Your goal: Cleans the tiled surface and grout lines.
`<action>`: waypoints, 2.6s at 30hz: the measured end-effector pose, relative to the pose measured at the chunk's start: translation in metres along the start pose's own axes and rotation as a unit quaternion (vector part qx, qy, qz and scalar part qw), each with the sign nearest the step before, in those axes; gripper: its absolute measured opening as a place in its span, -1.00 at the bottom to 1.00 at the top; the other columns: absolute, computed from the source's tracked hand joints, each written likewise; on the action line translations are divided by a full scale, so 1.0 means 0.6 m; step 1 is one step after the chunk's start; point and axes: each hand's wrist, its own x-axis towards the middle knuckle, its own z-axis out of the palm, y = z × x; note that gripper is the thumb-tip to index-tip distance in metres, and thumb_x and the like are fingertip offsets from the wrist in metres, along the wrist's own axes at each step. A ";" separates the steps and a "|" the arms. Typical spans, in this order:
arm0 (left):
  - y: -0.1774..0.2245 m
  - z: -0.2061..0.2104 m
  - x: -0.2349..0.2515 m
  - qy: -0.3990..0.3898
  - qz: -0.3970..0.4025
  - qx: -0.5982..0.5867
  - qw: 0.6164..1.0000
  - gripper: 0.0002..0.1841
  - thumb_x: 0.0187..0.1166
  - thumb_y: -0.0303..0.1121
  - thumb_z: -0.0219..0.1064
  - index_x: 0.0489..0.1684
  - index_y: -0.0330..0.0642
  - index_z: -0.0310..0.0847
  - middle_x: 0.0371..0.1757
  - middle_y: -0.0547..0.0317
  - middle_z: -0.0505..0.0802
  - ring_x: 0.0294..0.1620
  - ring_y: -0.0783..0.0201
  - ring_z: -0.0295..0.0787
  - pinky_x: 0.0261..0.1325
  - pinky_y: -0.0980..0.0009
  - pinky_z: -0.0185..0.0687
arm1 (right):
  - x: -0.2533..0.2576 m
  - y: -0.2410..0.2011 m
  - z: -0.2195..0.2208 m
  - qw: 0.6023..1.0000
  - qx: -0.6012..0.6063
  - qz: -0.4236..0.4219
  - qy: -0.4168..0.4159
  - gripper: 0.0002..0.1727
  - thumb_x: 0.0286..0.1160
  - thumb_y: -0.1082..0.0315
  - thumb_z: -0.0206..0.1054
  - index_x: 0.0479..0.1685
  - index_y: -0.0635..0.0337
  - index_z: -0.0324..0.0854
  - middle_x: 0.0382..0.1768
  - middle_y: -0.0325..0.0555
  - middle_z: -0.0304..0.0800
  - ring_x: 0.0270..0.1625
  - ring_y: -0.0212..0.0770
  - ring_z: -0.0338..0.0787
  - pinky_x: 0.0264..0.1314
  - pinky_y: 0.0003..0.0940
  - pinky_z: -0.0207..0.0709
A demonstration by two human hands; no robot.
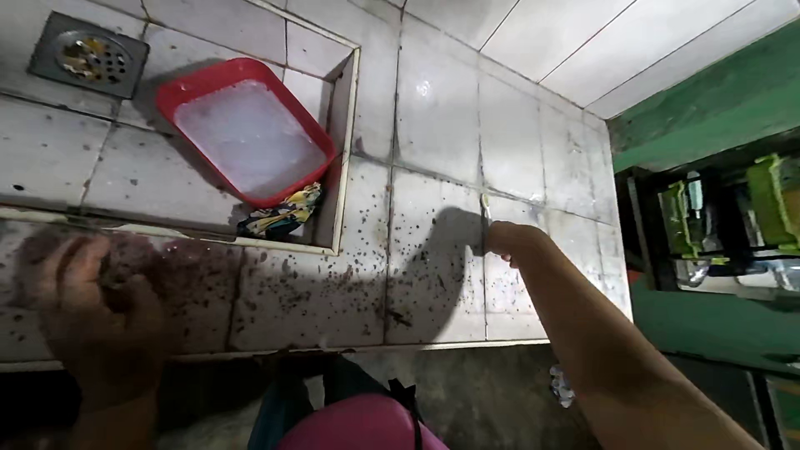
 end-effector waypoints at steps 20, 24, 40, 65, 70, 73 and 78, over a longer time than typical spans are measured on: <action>0.018 -0.002 0.002 -0.005 -0.013 0.028 0.999 -0.48 0.79 -0.31 0.02 0.65 -0.47 0.34 0.70 -0.48 0.39 0.75 -0.35 0.27 0.78 -0.09 0.16 | -0.063 0.025 0.064 0.999 0.011 -0.030 0.011 -0.69 0.64 0.39 0.29 0.14 0.51 0.55 0.04 0.38 0.72 0.07 0.27 0.78 0.12 0.29 0.60; 0.018 -0.003 0.003 0.009 -0.019 -0.001 1.000 -0.47 0.80 -0.30 0.03 0.69 -0.44 0.30 0.73 -0.45 0.36 0.70 -0.29 0.34 0.72 -0.04 0.26 | -0.115 0.078 0.123 0.999 0.033 -0.017 -0.029 -0.60 0.81 0.29 0.11 0.41 0.41 0.39 0.05 0.36 0.70 -0.03 0.23 0.80 0.05 0.22 0.64; -0.001 0.007 0.007 0.052 0.000 -0.014 0.999 -0.49 0.68 -0.35 0.09 0.58 -0.39 0.44 0.68 -0.35 0.45 0.66 -0.21 0.44 0.60 -0.08 0.43 | -0.001 0.032 0.062 0.931 0.211 -0.158 0.253 -0.52 0.90 0.19 0.00 0.72 -0.04 0.46 0.24 0.44 0.76 0.29 0.54 0.73 0.25 0.59 0.47; 0.034 -0.009 0.037 0.019 -0.173 -0.072 0.982 -0.52 0.77 -0.45 0.14 0.68 -0.24 0.37 0.59 -0.19 0.60 0.48 -0.06 0.63 0.52 -0.05 0.54 | -0.061 -0.133 0.006 0.905 0.146 -0.358 0.176 -0.53 0.92 0.23 -0.03 0.70 0.00 0.46 0.28 0.41 0.75 0.32 0.49 0.73 0.32 0.56 0.46; 0.146 0.010 0.170 -0.168 -0.092 -0.163 0.968 -0.65 0.80 -0.44 0.14 0.47 -0.33 0.55 0.28 -0.18 0.78 0.18 0.08 0.82 0.33 0.12 0.71 | -0.082 -0.049 0.074 0.872 0.365 -0.270 0.183 -0.53 0.91 0.19 0.04 0.66 0.13 0.47 -0.26 0.30 0.73 -0.42 0.13 0.62 -0.30 0.18 0.49; 0.165 0.071 0.289 -0.294 -0.091 -0.144 0.940 -0.55 0.81 -0.41 0.10 0.64 -0.33 0.38 0.54 -0.30 0.61 0.46 -0.14 0.65 0.47 -0.09 0.56 | -0.114 -0.026 0.109 0.863 0.417 -0.220 0.181 -0.55 0.91 0.17 0.04 0.61 0.14 0.50 -0.39 0.14 0.66 -0.53 -0.04 0.51 -0.43 -0.01 0.42; 0.180 0.161 0.370 -0.261 -0.254 -0.001 0.931 -0.37 0.77 -0.20 0.18 0.68 -0.49 0.22 0.64 -0.53 0.42 0.68 -0.37 0.34 0.64 -0.25 0.30 | -0.143 -0.007 0.170 0.858 0.444 -0.192 0.170 -0.55 0.90 0.19 0.06 0.61 0.13 0.50 -0.41 0.06 0.65 -0.53 -0.10 0.53 -0.44 -0.08 0.44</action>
